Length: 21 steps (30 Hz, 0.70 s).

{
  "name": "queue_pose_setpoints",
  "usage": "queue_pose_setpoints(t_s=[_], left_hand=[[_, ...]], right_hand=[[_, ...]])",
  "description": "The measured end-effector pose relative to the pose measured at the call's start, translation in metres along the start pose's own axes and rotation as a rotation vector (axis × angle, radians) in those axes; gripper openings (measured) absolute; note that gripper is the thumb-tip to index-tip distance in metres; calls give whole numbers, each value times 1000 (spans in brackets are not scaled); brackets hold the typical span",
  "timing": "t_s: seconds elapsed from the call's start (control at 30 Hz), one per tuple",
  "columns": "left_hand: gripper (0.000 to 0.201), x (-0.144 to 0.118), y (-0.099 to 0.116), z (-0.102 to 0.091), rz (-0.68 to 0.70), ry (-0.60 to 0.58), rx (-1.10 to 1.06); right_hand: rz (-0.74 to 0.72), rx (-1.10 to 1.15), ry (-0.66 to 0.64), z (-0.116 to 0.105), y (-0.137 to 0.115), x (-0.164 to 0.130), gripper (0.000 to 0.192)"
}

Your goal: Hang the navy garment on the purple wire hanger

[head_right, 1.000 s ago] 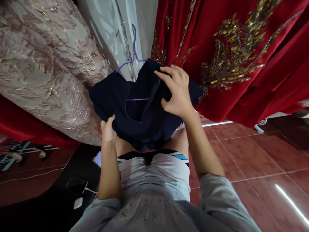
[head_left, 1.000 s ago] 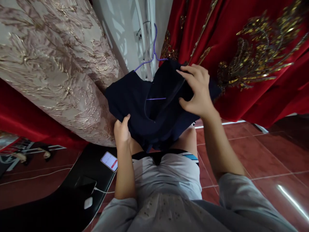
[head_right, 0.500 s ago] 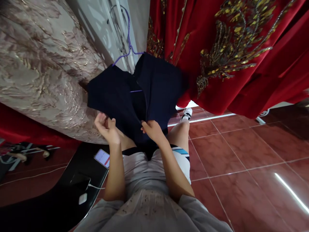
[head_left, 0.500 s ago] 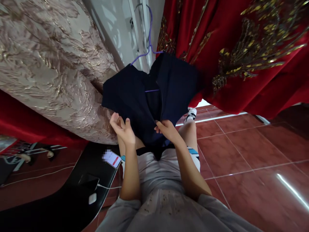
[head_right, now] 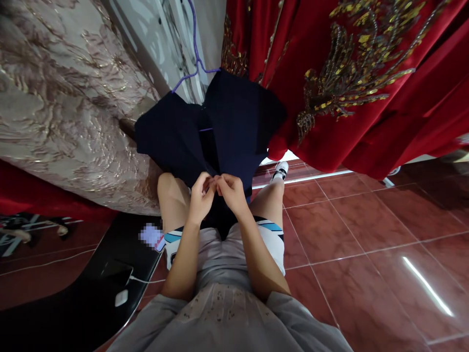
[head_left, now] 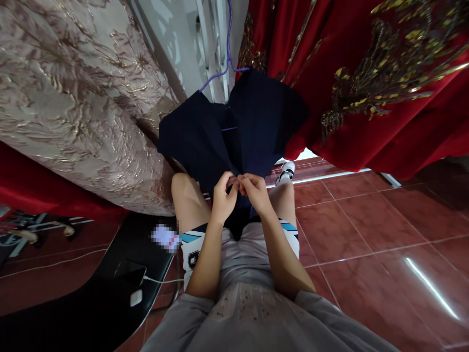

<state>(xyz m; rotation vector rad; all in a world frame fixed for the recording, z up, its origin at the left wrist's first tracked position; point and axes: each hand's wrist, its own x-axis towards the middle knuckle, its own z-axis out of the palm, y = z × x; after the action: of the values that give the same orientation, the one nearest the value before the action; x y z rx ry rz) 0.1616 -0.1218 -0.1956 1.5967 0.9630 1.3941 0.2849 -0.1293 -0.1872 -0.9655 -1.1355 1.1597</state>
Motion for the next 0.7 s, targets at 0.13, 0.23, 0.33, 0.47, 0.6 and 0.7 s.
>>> queue_pose_setpoints(t_s=[0.13, 0.23, 0.33, 0.47, 0.6, 0.7], left_hand=[[19, 0, -5, 1, -5, 21, -33], [22, -1, -7, 2, -15, 36, -53], [20, -1, -6, 2, -34, 138, -74], [21, -1, -1, 1, -63, 236, -87], [28, -2, 3, -3, -66, 235, -148], [29, -3, 5, -6, -93, 199, -150]], right_hand=[[18, 30, -43, 1, -1, -1, 37], [39, 36, -43, 2, 1, 0, 41], [69, 64, -9, -1, 3, 1, 34], [34, -54, -33, -9, 2, 1, 37], [-22, -198, -14, -12, -5, -4, 32], [-61, -263, 43, -9, -11, -8, 29]])
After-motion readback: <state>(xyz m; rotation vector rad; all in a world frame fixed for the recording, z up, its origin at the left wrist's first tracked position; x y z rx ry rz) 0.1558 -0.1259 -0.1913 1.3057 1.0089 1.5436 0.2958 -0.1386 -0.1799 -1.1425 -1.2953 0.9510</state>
